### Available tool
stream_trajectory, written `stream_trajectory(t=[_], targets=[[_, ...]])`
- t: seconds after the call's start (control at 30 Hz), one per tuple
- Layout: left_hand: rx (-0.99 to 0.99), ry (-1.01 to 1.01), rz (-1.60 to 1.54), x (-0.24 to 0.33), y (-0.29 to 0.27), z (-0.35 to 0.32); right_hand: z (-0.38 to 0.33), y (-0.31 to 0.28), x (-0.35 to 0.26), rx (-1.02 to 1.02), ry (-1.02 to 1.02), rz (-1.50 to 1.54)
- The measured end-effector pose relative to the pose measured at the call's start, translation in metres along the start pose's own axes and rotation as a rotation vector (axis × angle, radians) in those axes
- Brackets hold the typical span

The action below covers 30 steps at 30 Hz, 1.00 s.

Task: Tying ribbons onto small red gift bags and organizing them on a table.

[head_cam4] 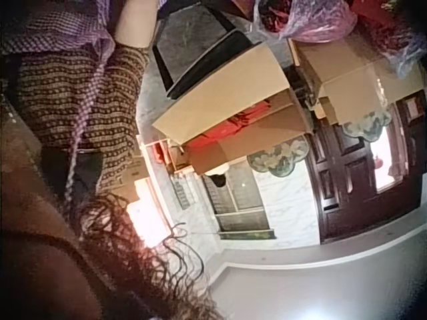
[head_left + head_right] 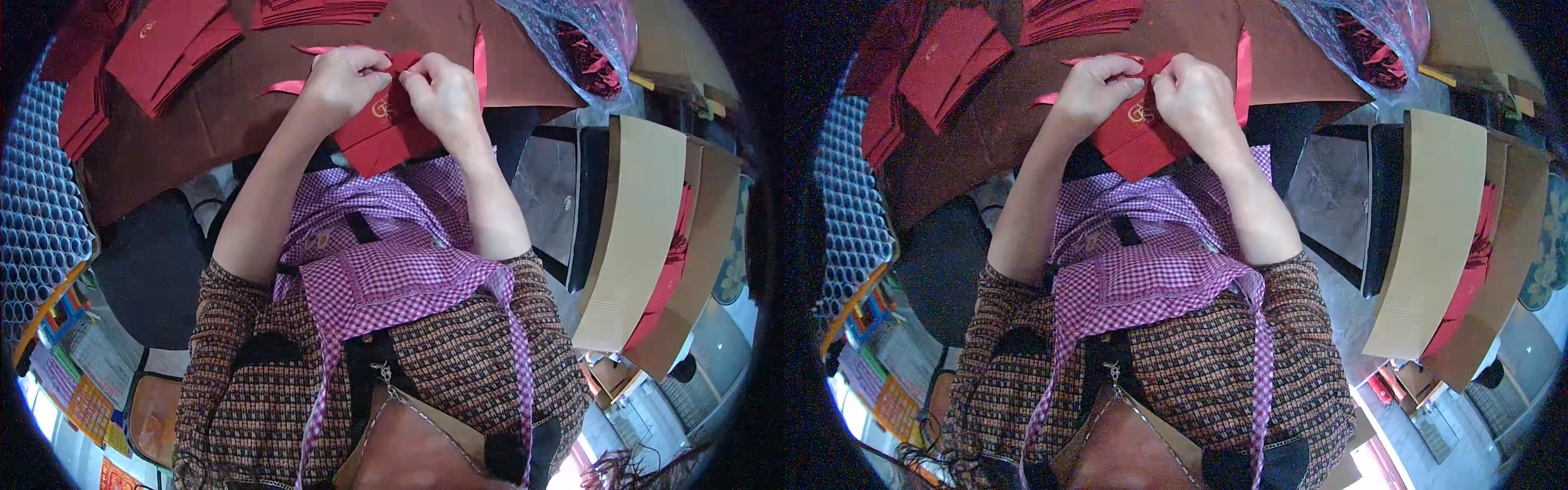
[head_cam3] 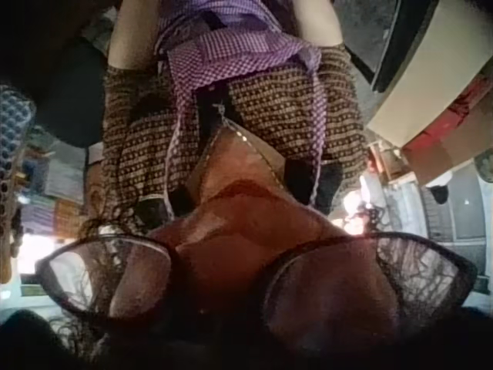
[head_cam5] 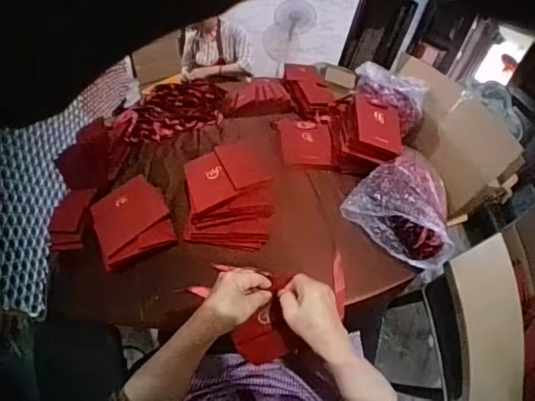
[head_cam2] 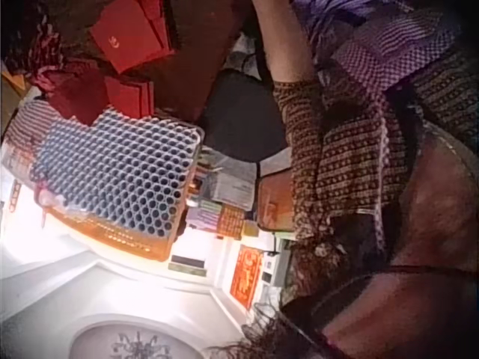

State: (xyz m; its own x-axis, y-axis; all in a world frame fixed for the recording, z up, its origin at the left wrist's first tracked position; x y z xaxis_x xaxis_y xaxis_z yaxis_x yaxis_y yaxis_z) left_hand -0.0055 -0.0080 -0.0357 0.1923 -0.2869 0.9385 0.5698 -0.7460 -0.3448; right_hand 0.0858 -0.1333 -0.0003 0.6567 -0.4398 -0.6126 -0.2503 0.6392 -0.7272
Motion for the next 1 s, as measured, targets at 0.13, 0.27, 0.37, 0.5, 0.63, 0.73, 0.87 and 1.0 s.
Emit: stream_trajectory(t=[0.13,0.27,0.37,0.5,0.63,0.73,0.87,1.0], targets=[[-0.032,-0.012,0.111,0.008,-0.002,0.000,0.001,0.000,0.001,-0.055,0.006,-0.002],[0.021,0.010,0.140,-0.004,0.001,0.000,0.002,-0.001,-0.007,-0.058,-0.117,-0.052],[0.029,0.000,0.114,0.001,0.001,-0.002,0.000,-0.002,-0.009,-0.032,-0.253,-0.125],[0.057,0.129,0.112,0.000,0.000,-0.003,-0.002,0.002,-0.017,0.013,-0.363,-0.173],[0.048,0.118,0.111,0.002,-0.001,-0.003,-0.006,0.006,-0.014,0.029,-0.242,-0.179],[0.021,0.006,0.010,0.000,-0.003,-0.004,0.001,0.000,-0.002,-0.001,-0.059,0.061],[-0.031,-0.098,-0.096,-0.003,-0.005,-0.004,0.002,-0.006,-0.008,-0.075,-0.064,-0.036],[-0.069,-0.114,-0.063,0.002,-0.005,-0.003,0.000,-0.002,-0.013,-0.049,-0.158,-0.124]])
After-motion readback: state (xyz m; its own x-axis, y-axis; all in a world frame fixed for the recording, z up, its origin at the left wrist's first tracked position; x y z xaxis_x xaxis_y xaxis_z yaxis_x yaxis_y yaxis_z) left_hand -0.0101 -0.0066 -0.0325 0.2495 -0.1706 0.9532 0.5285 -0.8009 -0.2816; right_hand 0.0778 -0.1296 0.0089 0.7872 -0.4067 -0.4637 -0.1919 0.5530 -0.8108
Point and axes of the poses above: each hand's wrist, its own z-axis towards the middle knuckle, its own y-axis out of the palm, x = y × z, the point moved 3 cm from there along z, towards the middle knuckle, and after that the axes turned 10 degrees about x, right-handed, at the moved point
